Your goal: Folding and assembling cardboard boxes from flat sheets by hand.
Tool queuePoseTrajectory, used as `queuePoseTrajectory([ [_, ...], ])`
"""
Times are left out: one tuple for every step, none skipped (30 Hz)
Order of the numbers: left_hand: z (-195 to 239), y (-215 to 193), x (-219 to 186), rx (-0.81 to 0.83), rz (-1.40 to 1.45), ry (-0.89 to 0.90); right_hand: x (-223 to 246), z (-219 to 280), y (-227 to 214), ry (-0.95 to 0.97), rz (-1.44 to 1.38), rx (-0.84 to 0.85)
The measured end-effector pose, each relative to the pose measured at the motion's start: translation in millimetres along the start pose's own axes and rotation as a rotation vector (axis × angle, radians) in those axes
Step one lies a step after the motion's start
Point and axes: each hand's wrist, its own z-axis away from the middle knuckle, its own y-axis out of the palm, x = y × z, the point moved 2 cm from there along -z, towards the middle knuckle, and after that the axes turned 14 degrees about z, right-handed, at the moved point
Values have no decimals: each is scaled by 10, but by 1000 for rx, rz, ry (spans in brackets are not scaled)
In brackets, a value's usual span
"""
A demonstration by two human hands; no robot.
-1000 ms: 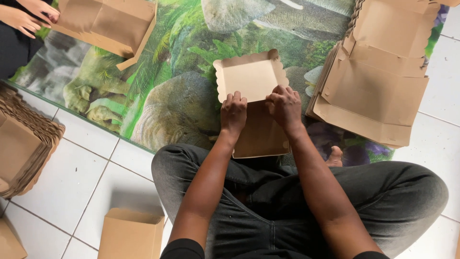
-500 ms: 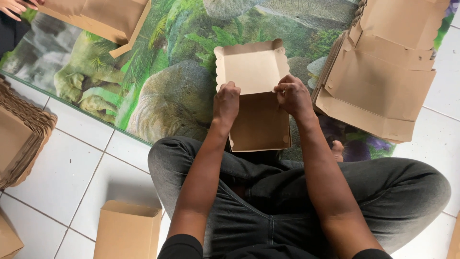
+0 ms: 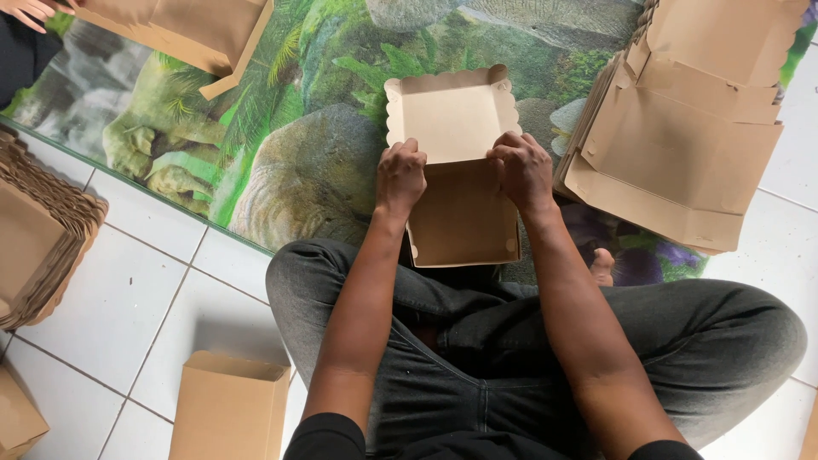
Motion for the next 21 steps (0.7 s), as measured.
queuePoseTrajectory([
  [11,7,-10,0,0,1,5,9,33,1,0,0],
  [10,8,-17,-14,-29,17,13,5,58,-17,37,-53],
  [10,8,-24,-28,-58,33,23,2,83,-34,73,-105],
  [11,-6,-48,-28,-58,34,47,9,71,-34,74,-106],
  [12,-22,-72,-34,-69,39,71,18,52,-32,91,-137],
  [7,-38,-96,-41,-81,44,92,20,34,-31,108,-169],
  [16,-14,-81,-42,-81,44,80,23,81,-31,108,-170],
  [22,18,-75,-45,-115,59,59,30,124,-34,115,-186],
  [30,52,-69,-48,-150,73,38,37,167,-37,122,-201],
  [43,96,-57,-46,-147,73,54,52,147,-37,123,-199],
  [57,138,-47,-47,-162,77,71,67,124,-33,122,-208],
  [52,167,-24,-52,-179,81,94,53,103,-32,120,-221],
  [52,162,-28,-54,-180,80,81,56,121,-34,121,-223],
  [65,156,-35,-62,-190,82,71,72,141,-28,106,-225],
  [77,152,-42,-70,-200,83,60,88,161,-21,92,-226],
  [79,132,-49,-71,-200,84,62,85,152,-22,93,-227],
  [81,110,-57,-81,-213,96,66,83,141,-30,90,-241],
  [89,87,-68,-91,-225,106,71,83,128,-40,87,-254],
  [94,79,-83,-92,-225,105,61,88,130,-41,87,-254],
  [94,65,-89,-99,-225,85,55,86,131,-41,106,-263],
  [94,52,-96,-106,-225,66,49,84,132,-40,126,-272],
])
